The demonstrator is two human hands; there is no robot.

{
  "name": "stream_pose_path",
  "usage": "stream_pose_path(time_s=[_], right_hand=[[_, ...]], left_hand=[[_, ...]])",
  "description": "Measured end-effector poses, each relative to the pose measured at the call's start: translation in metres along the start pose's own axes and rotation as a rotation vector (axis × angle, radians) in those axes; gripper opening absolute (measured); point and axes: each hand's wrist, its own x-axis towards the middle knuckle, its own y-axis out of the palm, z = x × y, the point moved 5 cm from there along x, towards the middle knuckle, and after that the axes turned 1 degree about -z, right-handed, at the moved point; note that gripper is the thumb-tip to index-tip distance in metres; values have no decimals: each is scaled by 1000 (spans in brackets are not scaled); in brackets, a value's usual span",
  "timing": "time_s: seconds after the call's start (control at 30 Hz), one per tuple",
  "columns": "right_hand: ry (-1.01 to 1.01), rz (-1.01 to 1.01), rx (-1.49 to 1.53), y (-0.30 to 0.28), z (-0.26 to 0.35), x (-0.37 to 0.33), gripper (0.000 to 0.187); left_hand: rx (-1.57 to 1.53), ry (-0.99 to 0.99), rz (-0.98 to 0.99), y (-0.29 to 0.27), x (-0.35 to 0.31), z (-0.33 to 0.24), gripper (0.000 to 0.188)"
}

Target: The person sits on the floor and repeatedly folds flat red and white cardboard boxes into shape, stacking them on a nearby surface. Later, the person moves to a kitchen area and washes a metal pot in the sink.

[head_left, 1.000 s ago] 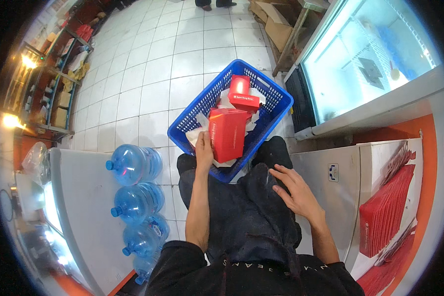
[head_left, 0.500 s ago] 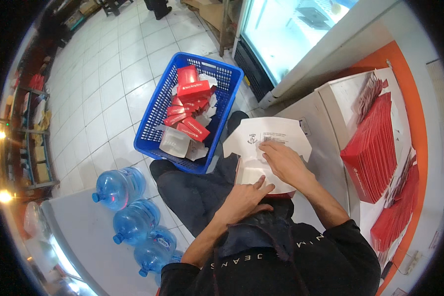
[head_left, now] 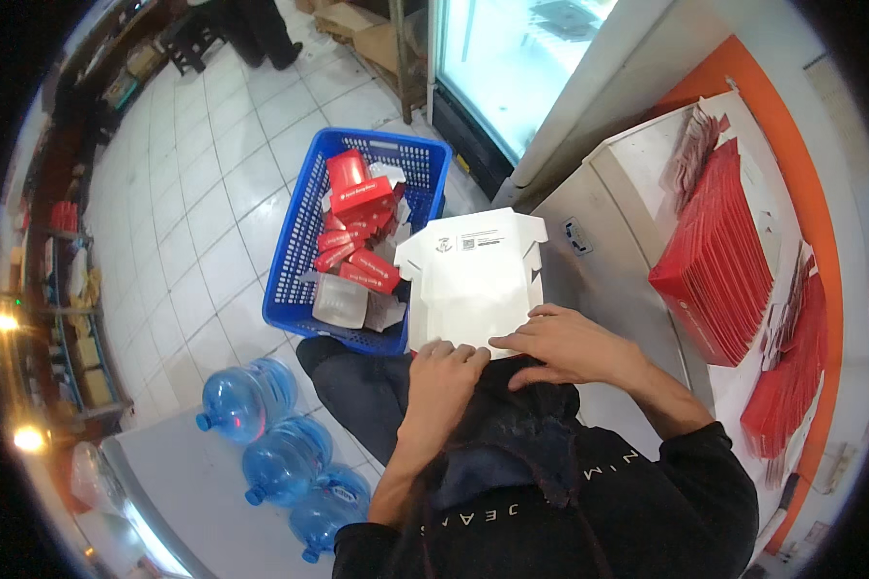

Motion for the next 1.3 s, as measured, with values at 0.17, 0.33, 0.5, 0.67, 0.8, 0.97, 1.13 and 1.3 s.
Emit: stream_pose_path(time_s=[0.17,0.33,0.5,0.67,0.8,0.97,1.13,1.3], right_hand=[[33,-273,-352,-48,13,-16,28],[238,-713,-589,-144,30,-81,23],[676,-1242,-579,-205,4,-185,22],[1240,-776,-261,-201,-78,-265,26],[1080,-450,-102,-184,-113,-286,30],[1066,-276,183,-208,-112,-278,36],[1130,-46,42,-209,-127,-254,82],[956,-486,196,-242,-142,-253,72]], left_hand=[[148,119,-472,-72,19,-20,27],[-88,199,-1002,-93,12,-38,51],[-273,248,-901,-86,41,-54,55],[-260,409,-653,-65,81,-88,67],[-280,564,-487,-48,108,-133,80],[-354,620,-409,-28,137,-168,89],[-377,618,-487,-10,150,-182,92],[-408,613,-465,-17,152,-178,92]])
